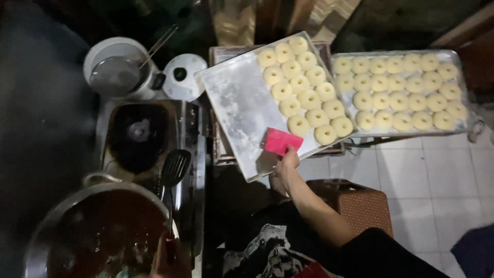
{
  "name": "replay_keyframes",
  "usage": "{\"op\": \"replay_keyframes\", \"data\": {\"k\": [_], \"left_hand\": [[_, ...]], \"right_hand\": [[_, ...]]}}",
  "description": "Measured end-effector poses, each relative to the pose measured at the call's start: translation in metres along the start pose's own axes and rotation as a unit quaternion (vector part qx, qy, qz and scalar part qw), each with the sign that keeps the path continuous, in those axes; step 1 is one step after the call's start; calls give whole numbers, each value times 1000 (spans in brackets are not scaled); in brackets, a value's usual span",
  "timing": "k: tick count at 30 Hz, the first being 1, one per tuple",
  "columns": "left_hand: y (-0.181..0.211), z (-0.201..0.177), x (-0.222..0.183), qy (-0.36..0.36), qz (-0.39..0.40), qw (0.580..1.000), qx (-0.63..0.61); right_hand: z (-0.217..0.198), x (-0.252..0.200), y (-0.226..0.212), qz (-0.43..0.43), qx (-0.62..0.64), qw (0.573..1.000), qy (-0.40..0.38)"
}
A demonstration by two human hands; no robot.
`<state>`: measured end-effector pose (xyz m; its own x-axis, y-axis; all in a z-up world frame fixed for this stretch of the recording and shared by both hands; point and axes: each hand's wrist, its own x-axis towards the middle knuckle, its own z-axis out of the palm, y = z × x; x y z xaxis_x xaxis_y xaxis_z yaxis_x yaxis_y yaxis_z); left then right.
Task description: Removing fried donuts from a pot of hot oil using a wooden skewer and placing them on a cooling rack.
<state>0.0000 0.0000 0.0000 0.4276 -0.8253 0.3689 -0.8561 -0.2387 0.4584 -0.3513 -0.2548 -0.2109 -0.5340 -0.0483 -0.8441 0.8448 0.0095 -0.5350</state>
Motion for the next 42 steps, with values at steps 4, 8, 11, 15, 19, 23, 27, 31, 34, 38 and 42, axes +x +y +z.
{"op": "replay_keyframes", "data": {"k": [4,8,11,15,19,23,27,31,34,38,42], "left_hand": [[22,52,32,-10,17,999,-37],[33,56,46,-65,75,994,-43],[38,64,47,-50,93,994,-22],[45,70,46,-47,61,997,-6],[44,76,39,-50,31,998,-30],[50,73,40,-80,32,996,-36],[52,74,43,-88,31,995,-25],[60,68,53,-89,118,989,-25],[55,78,39,-82,8,996,-19],[66,65,45,-130,6,991,-11],[61,72,42,-93,29,995,-20]], "right_hand": [[-17,-3,-12,41,60,997,-26],[-17,-22,-27,50,-27,998,7],[-22,-50,-31,17,-115,988,-104],[-29,-72,-49,-72,-169,968,-171],[-33,27,-24,-111,-54,984,-131],[-24,7,-33,-120,-52,990,-51],[-4,-3,-33,-63,-57,996,18],[16,35,-17,-84,-84,988,100],[23,-47,-49,-11,11,999,43],[35,-20,-49,19,33,995,97],[55,-19,-55,-42,-35,989,135]]}}
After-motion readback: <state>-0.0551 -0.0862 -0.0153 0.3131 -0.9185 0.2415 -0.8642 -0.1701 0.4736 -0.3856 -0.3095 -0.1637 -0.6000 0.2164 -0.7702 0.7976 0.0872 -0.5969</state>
